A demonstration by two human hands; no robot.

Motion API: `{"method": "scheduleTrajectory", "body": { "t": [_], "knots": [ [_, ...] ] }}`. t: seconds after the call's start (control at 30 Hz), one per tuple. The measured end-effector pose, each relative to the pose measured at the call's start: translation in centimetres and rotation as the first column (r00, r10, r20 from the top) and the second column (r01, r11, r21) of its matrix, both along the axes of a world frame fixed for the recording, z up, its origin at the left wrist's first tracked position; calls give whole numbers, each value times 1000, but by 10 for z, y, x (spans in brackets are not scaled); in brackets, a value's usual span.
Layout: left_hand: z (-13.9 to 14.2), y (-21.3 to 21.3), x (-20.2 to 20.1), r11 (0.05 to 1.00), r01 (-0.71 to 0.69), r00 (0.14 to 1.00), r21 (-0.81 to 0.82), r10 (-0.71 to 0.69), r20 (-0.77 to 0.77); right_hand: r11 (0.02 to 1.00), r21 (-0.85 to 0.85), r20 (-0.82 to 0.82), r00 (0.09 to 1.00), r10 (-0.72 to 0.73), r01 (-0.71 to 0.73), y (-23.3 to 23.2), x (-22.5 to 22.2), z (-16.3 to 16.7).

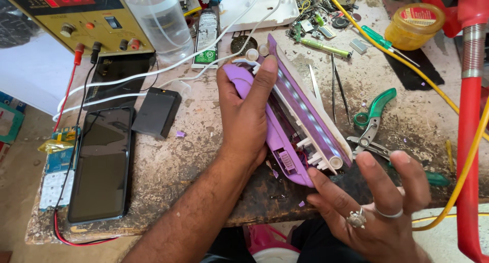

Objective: The person disassembles a purple and white plastic housing, removes a battery, and uses pliers to trim wires on a white plastic component. They then place the battery back into the purple housing and reassemble the unit.

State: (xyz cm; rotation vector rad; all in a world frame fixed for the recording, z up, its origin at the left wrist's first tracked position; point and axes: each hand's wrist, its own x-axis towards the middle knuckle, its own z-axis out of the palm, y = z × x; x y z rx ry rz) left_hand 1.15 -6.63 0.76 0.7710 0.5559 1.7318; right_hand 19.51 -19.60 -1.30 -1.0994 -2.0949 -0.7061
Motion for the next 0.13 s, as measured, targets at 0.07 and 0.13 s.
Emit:
{"method": "scheduleTrajectory", "body": {
  "t": [0.07,0.13],
  "knots": [
    [2,-1,-1,1000,10,1000,-8,-10,2,999,-32,-13,1000,9,-9,0,7,-8],
    [4,-2,-1,999,29,999,-21,-29,18,999,-49,-20,1000,13,-14,-5,-6,-30]
  ]
}}
